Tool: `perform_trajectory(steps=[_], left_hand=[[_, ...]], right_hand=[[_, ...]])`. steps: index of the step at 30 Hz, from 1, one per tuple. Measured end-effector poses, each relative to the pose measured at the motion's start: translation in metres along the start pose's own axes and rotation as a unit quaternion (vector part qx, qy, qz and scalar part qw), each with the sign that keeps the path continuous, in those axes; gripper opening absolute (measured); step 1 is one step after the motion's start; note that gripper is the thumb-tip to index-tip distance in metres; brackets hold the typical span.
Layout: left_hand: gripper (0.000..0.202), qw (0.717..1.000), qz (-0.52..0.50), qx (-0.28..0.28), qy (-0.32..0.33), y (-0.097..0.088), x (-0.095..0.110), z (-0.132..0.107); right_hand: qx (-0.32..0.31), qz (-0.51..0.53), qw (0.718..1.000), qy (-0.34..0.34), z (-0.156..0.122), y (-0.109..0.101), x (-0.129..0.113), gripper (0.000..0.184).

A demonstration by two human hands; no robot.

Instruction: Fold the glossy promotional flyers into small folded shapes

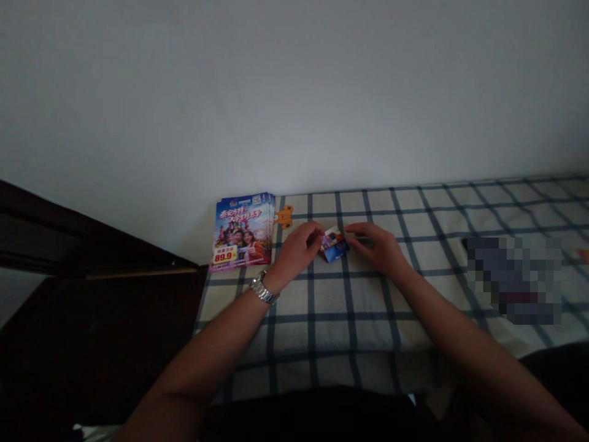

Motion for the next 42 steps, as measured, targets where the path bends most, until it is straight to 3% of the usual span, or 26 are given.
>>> perform_trajectory(steps=[5,15,23,32,42], left_hand=[[0.008,0.997,0.075,0.001,0.009,-0.002,0.003,0.0],[0.007,0.986,0.148,-0.003,0.075,-0.002,0.005,0.0],[0.022,0.972,0.086,-0.108,0.192,0.002,0.008,-0.001],[0.027,0.968,0.082,-0.166,0.172,-0.006,0.008,0.0],[0.026,0.968,0.083,-0.149,0.187,-0.002,0.004,0.002]], right_hand=[[-0.085,-0.015,0.991,-0.098,-0.001,0.007,-0.005,0.016],[-0.11,-0.063,0.981,-0.145,-0.003,0.013,-0.001,0.016],[-0.121,-0.071,0.978,-0.156,-0.002,0.011,0.007,0.017],[-0.123,-0.065,0.978,-0.153,-0.001,0.007,0.002,0.018],[-0.125,-0.073,0.978,-0.153,-0.003,0.008,0.003,0.018]])
Point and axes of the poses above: each hand's wrist, its own z-axis towards the middle knuckle, its own y-axis out of the palm, x = y × z, the point moved 3 cm from there along z, towards the middle knuckle, and after that the axes turned 4 degrees about x, right-handed, at the moved point
